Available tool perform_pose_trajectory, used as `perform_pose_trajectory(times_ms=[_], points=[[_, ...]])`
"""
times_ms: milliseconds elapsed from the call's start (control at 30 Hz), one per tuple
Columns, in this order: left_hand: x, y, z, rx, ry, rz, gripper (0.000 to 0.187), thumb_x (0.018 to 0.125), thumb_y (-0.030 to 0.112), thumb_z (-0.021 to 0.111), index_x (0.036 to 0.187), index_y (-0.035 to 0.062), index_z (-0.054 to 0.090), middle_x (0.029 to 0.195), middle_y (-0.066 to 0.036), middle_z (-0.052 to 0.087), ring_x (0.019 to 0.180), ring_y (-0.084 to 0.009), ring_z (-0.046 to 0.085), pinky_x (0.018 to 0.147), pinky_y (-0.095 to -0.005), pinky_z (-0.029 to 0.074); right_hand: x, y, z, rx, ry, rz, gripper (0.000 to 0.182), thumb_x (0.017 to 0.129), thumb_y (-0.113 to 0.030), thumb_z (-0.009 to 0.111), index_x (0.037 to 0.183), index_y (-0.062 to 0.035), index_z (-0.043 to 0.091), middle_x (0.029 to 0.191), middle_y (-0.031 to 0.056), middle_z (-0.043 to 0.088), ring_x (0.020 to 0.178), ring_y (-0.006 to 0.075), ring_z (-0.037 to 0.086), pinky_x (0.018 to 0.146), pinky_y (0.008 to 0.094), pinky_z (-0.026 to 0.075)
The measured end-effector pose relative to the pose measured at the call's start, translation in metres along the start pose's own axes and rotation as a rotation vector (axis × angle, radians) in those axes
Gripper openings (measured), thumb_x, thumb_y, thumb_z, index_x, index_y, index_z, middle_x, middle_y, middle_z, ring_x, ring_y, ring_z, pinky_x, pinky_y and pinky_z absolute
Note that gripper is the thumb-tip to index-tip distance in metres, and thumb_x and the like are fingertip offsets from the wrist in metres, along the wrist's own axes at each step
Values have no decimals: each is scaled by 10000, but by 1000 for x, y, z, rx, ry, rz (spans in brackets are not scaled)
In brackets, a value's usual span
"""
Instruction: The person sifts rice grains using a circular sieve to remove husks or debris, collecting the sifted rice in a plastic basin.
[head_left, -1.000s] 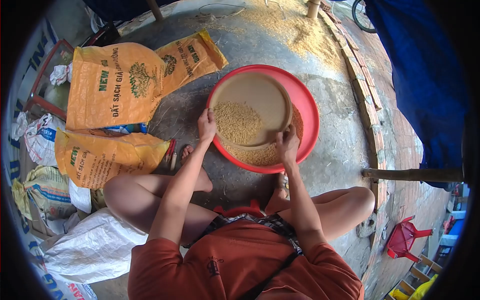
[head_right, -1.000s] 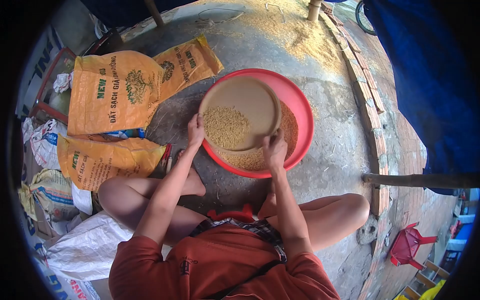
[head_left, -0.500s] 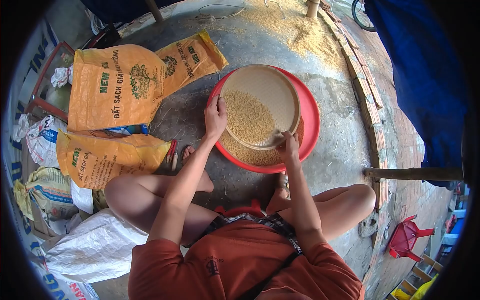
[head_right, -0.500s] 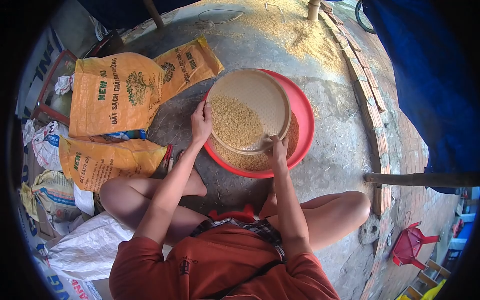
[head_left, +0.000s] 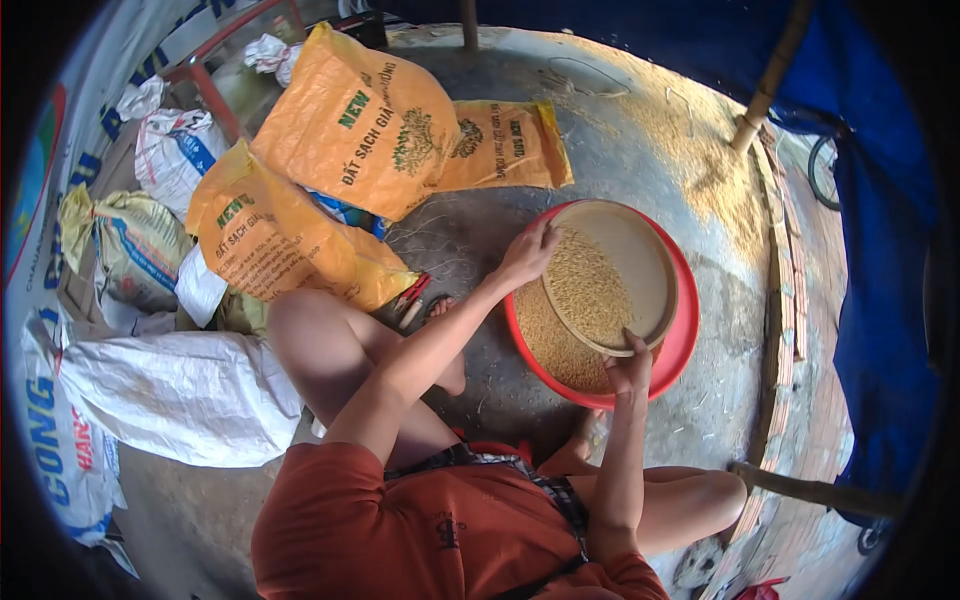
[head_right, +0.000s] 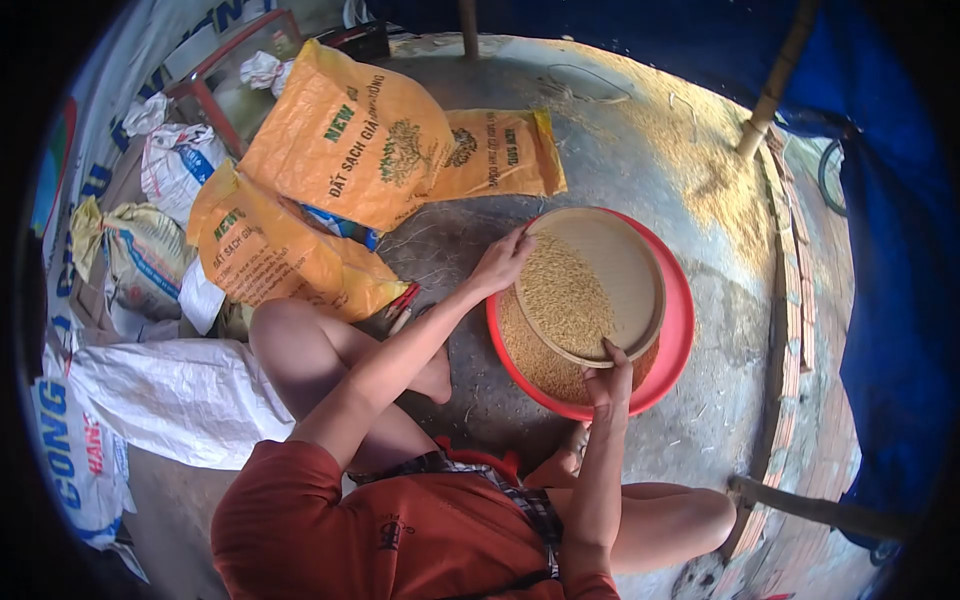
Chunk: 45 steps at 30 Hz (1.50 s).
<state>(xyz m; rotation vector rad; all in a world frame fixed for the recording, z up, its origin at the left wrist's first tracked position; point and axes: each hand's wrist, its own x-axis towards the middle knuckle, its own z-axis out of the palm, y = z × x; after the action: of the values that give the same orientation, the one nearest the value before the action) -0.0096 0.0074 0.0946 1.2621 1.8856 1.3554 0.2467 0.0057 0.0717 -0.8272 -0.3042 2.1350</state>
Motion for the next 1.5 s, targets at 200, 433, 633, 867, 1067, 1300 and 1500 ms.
perform_pose_trajectory(times_ms=[200,433,633,867,1067,1300,1500], points=[[65,60,-85,319,176,309,591,798,285,487,1242,-14,235,1251,-232,290,1177,-345,266,968,-395,235,-2,-6,9,92,-63,-78,247,788,-69,419,1012,20,471,1018,120,531,911,247,532,757,374,470],[135,118,-275,945,834,106,630,674,253,589,1205,79,297,1180,-202,325,1113,-341,306,882,-456,317,-4,-4,0,43,-27,-113,189,782,-72,425,934,12,501,946,103,554,851,237,549,729,371,483],[109,67,-368,1019,700,-511,742,643,381,623,1229,74,287,1190,-167,417,1085,-326,410,876,-541,259,-7,-5,0,41,-15,-122,200,777,-77,429,945,13,491,943,103,550,861,238,545,738,375,482],[124,60,-331,965,451,-146,251,707,94,487,916,-19,568,965,-196,558,912,-313,544,754,-399,436,-7,-9,2,88,-29,-120,206,784,-81,424,959,11,484,964,103,540,883,238,536,751,376,479],[131,77,-240,1022,659,128,219,714,60,467,888,-26,568,867,-193,579,844,-332,546,783,-402,419,-6,-13,-3,82,-29,-141,221,777,-79,440,981,1,474,987,97,531,894,243,530,751,389,475],[110,80,-234,1113,373,126,249,703,99,494,932,10,535,915,-253,531,854,-377,520,775,-422,407,-4,-19,-4,96,26,-154,196,771,-62,445,961,-20,467,966,86,518,866,227,533,700,387,494],[62,111,-146,825,-3,308,375,775,249,471,1102,66,469,996,-248,501,966,-377,456,851,-448,337,-9,-34,17,6,-40,-171,189,776,-54,435,956,0,461,973,108,514,861,236,537,670,370,504]])
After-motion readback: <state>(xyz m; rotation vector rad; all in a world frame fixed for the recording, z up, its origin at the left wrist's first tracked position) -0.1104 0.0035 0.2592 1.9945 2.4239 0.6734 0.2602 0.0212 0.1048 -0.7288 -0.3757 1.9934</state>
